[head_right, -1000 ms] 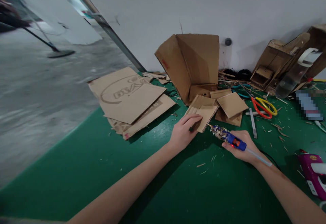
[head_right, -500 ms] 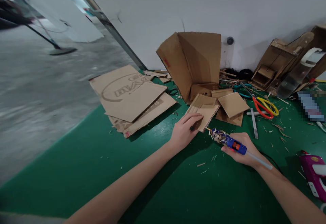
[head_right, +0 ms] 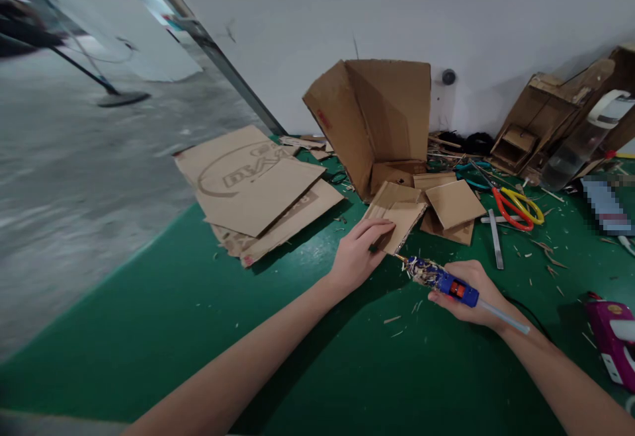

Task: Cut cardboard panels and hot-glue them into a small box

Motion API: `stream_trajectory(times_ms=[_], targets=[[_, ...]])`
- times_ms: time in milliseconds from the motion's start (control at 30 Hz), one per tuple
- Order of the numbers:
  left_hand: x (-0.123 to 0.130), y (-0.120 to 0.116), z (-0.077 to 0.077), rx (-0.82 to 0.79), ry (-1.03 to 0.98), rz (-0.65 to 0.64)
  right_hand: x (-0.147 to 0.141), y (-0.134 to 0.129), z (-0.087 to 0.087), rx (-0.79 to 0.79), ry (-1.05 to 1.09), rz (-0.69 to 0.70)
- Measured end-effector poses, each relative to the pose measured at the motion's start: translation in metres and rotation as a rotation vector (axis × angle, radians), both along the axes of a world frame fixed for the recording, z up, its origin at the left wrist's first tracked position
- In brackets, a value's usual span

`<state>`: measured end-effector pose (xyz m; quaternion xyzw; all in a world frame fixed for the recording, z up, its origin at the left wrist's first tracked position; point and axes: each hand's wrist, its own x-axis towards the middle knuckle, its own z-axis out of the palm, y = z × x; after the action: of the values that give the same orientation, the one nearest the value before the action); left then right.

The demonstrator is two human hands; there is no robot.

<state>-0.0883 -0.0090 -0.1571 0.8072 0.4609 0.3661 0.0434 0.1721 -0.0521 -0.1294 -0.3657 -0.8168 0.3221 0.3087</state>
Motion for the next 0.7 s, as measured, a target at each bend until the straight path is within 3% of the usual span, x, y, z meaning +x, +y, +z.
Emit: stream_trajectory(times_ms=[400,700], targets=[[0.0004,0.0,0.0019,0.004,-0.011,-0.009,0.0004,0.0006,0.0,-0.003,0.032,0.032],[0.0028,0.0011,0.0012,0.051,-0.027,0.002,0.0,0.0023,-0.0037,0.01,0.058,-0.082]])
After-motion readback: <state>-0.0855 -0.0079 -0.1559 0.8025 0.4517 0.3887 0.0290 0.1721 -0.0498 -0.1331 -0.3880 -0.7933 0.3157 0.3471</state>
